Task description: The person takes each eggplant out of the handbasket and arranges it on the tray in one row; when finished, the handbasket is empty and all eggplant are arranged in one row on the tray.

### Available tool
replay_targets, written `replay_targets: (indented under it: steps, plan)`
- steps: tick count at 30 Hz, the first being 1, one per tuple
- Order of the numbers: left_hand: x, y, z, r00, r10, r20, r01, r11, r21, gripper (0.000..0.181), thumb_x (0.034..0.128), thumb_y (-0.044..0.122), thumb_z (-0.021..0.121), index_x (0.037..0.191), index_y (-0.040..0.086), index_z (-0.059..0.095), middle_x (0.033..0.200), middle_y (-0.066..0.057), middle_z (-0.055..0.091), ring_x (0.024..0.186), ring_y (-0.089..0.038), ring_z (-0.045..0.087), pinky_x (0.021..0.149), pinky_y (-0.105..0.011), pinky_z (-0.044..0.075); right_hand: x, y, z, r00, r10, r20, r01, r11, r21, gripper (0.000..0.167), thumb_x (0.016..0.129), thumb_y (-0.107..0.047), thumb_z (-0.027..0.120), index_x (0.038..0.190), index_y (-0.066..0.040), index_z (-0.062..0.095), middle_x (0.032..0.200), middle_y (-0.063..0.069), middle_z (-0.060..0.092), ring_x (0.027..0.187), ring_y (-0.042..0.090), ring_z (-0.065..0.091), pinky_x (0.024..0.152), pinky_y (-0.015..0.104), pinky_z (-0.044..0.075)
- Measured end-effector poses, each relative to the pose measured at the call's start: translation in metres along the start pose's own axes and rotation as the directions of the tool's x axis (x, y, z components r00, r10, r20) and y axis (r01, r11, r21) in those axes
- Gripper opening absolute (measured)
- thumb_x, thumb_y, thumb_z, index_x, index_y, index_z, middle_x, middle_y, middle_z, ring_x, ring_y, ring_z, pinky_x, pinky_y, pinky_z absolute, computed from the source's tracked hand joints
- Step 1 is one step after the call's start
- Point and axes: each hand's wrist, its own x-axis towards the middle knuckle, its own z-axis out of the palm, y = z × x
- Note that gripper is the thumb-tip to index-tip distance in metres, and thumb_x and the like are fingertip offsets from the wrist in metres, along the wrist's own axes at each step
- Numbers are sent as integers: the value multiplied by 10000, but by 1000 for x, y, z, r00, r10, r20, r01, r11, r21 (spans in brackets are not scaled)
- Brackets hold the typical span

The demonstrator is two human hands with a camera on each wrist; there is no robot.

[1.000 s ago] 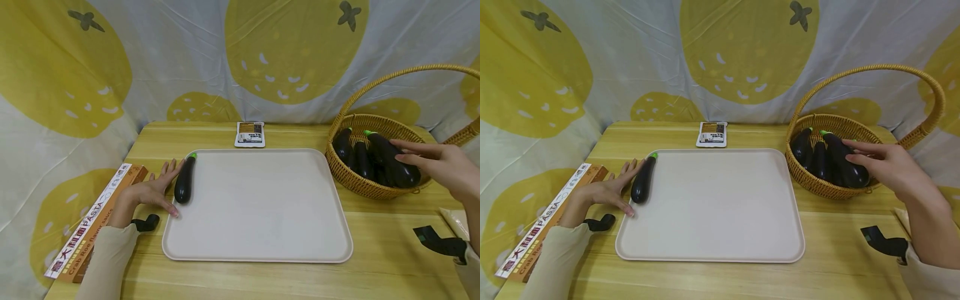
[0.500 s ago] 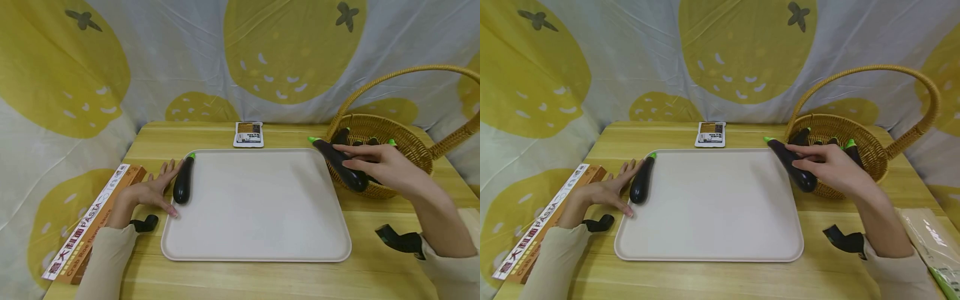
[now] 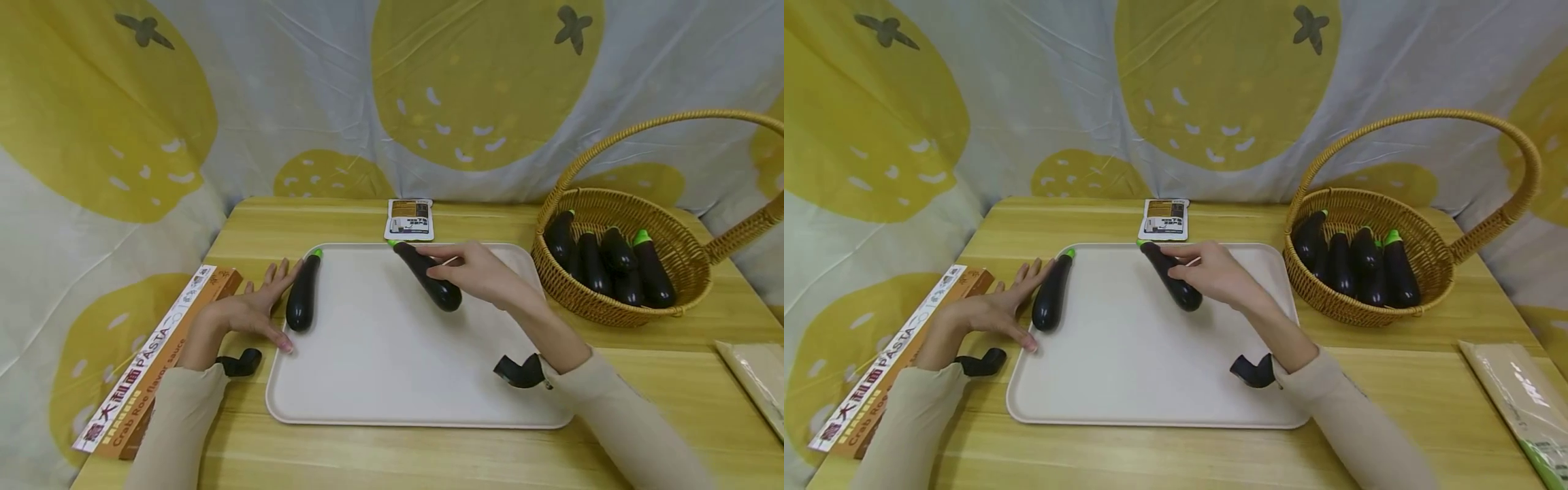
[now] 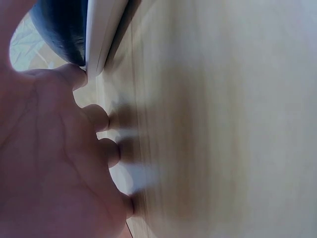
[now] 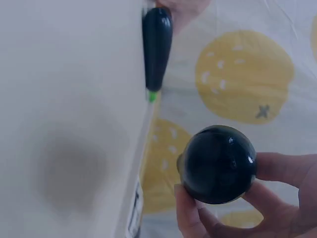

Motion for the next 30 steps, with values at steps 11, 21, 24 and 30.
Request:
replay_targets:
  steps: [11,21,24,30]
  plan:
    - [2,1,0,1000,-17,-5,17,1000,12,1547,631,427,980,1655,187,-155,1655,-265,-322,1503,-513,-340,1092,-824,-209,44,-31,54,999,-21,-45,30,979,201,449,980,-204,697,1425,-234,647,1361,100,683,1133,201,656,799,247,552]
    - [2,3,-1,1000,-28,-10,28,999,28,1545,623,441,980,1660,194,-138,1664,-267,-301,1511,-513,-325,1102,-826,-189,68,-43,101,999,5,-52,10,960,279,441,965,-131,705,1403,-160,663,1244,177,743,905,108,679,714,172,550]
    - [2,2,0,1000,-27,-13,28,999,27,1545,621,440,981,1661,198,-136,1664,-270,-299,1512,-513,-324,1101,-828,-186,73,-43,110,998,21,-53,-7,968,250,436,963,-151,706,1397,-169,670,1217,172,756,858,94,653,666,161,496]
    - [2,1,0,999,-29,-15,30,999,30,1547,621,442,982,1660,203,-138,1664,-275,-294,1513,-517,-317,1100,-832,-181,79,-43,122,997,55,-57,-42,977,207,444,962,-185,713,1404,-201,666,1270,168,729,983,183,682,698,194,490]
